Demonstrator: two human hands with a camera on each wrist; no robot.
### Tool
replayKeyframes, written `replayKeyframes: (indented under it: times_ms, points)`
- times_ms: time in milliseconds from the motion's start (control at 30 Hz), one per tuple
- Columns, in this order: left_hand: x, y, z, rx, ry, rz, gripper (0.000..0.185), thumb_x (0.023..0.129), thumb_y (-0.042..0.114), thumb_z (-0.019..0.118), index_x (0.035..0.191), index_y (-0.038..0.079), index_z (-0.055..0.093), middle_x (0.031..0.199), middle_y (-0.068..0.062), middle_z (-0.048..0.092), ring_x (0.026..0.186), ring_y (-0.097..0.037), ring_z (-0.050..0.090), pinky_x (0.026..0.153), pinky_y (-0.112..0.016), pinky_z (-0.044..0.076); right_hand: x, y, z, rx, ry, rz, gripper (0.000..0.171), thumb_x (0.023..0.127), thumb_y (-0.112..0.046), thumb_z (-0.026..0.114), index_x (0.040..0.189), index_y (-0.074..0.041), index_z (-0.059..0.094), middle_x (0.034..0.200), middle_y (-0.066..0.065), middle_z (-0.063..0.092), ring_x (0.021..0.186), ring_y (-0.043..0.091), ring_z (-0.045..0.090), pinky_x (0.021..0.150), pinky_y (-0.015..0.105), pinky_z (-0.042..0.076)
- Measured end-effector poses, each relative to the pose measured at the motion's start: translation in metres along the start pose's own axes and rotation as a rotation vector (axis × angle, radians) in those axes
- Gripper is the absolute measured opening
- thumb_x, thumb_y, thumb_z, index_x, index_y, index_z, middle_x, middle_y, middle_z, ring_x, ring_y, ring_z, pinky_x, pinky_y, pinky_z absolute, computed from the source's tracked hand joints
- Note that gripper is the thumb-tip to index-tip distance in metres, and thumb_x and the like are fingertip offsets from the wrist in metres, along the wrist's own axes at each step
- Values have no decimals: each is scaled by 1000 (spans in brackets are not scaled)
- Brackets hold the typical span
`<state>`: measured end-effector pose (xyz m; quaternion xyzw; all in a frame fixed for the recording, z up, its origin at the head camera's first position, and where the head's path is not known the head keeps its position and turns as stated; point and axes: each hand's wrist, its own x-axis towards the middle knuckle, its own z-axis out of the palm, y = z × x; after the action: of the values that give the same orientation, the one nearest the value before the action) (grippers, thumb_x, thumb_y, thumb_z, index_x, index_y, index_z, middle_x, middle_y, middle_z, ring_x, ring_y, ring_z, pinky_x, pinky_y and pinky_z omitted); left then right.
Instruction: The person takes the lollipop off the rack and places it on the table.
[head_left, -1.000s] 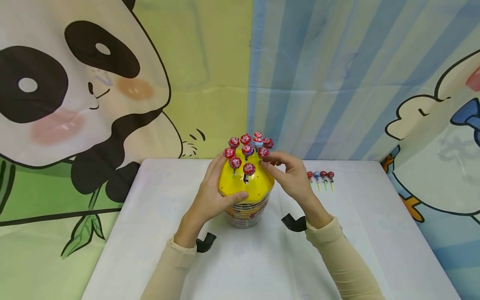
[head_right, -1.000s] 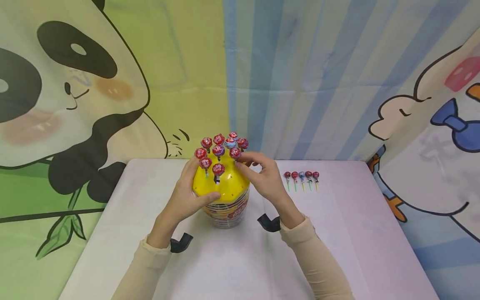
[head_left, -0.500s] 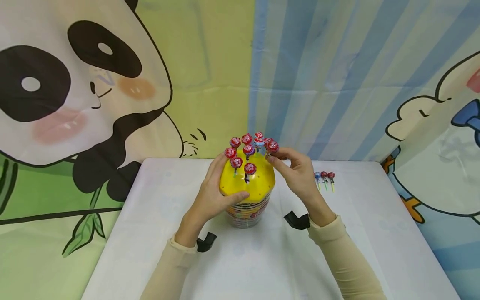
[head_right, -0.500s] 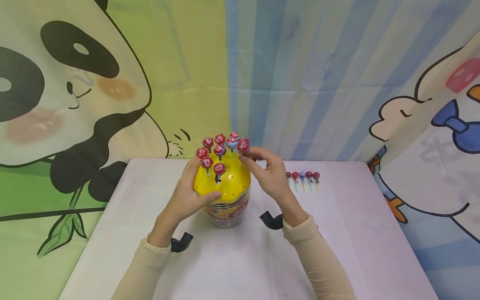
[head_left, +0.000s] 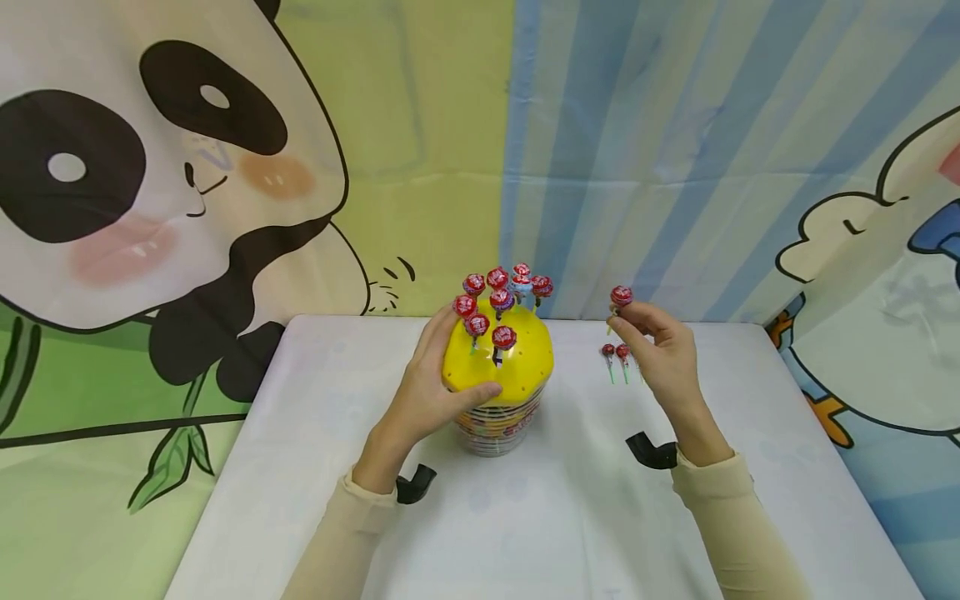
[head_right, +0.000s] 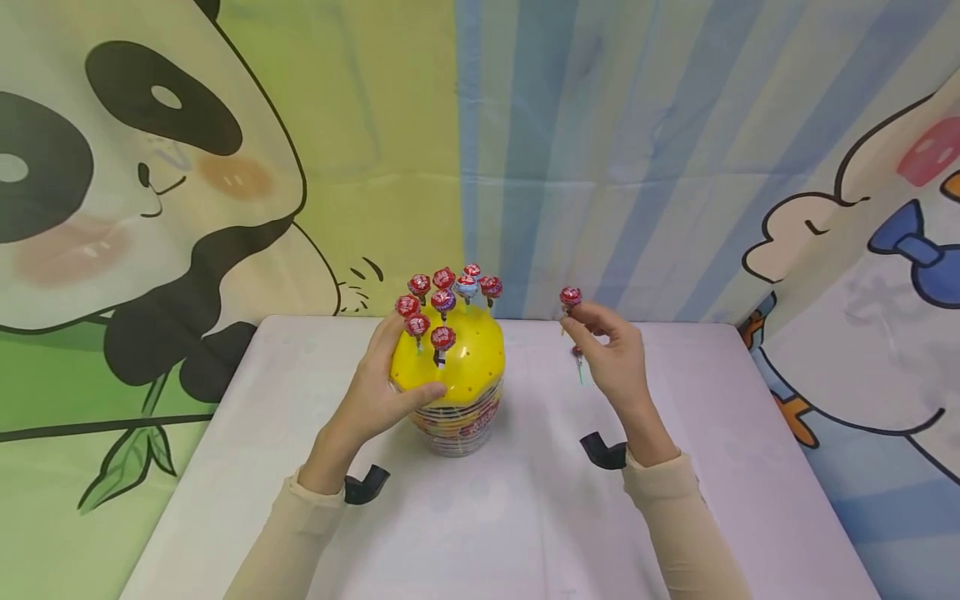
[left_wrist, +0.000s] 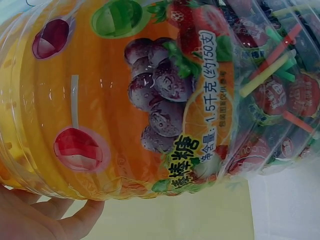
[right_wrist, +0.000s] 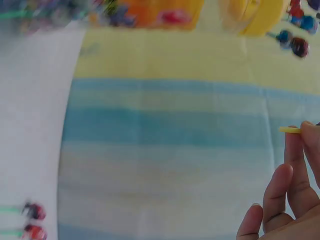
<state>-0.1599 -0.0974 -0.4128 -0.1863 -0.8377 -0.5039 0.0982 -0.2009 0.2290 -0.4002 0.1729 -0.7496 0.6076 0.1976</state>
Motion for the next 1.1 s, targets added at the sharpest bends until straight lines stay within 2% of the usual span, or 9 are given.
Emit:
replayKeyframes:
  times_ms: [200, 367, 467, 600, 667, 833, 967, 1100]
  points:
    - [0, 0, 0, 7, -4, -11, 103, 76, 60, 79, 157, 47, 17, 161, 17, 15, 138, -20, 38, 103, -49, 44, -10, 22, -38, -151, 75, 140, 22, 94, -10, 71, 112, 2, 72, 103, -2, 70, 88, 12, 59, 71, 20, 46]
    - [0, -2, 1, 10, -6, -15, 104, 76, 60, 79, 157, 46, 16, 162, 16, 15, 138, -20, 37, 103, -49, 43, -17, 48, -66, -231, 125, 279, 33, 95, -21, 71, 120, 0, 70, 107, -10, 67, 94, 7, 58, 75, 18, 45]
    - [0, -1, 0, 11, -1, -14, 104, 76, 60, 79, 157, 46, 16, 162, 16, 15, 138, -20, 38, 103, -49, 44, -18, 67, -80, -274, 149, 331, 38, 95, -23, 71, 124, 0, 68, 104, -14, 67, 94, 3, 59, 74, 16, 45]
    - [0, 0, 0, 8, 5, -13, 104, 76, 59, 79, 158, 46, 17, 161, 16, 15, 137, -21, 38, 103, -49, 44, -18, 89, -93, -300, 168, 380, 38, 95, -24, 71, 124, 0, 67, 97, -13, 71, 91, 2, 61, 71, 16, 46]
    - [-1, 0, -1, 8, 7, -14, 104, 76, 59, 79, 158, 46, 17, 162, 16, 15, 137, -21, 38, 103, -49, 44, -19, 99, -100, -304, 167, 423, 38, 95, -26, 70, 124, 0, 67, 95, -14, 71, 89, 3, 60, 68, 17, 45]
    - [0, 1, 0, 5, 2, -21, 103, 76, 60, 79, 157, 46, 17, 162, 15, 15, 137, -21, 39, 102, -49, 44, -21, 128, -115, -363, 154, 600, 44, 98, -33, 65, 129, -1, 65, 92, -18, 66, 95, 10, 53, 75, 28, 42]
    - [0, 1, 0, -1, -3, -23, 103, 76, 60, 79, 157, 47, 17, 161, 16, 15, 136, -20, 39, 102, -48, 44, -26, 149, -122, -428, 140, 718, 46, 98, -35, 65, 130, -2, 64, 96, -10, 66, 95, 14, 53, 76, 31, 43]
    - [-1, 1, 1, -6, -4, -27, 103, 76, 59, 79, 157, 47, 17, 161, 16, 15, 137, -20, 38, 103, -49, 44, -30, 164, -126, -456, 108, 806, 44, 98, -32, 64, 131, -4, 64, 113, 8, 65, 94, 18, 54, 70, 28, 46]
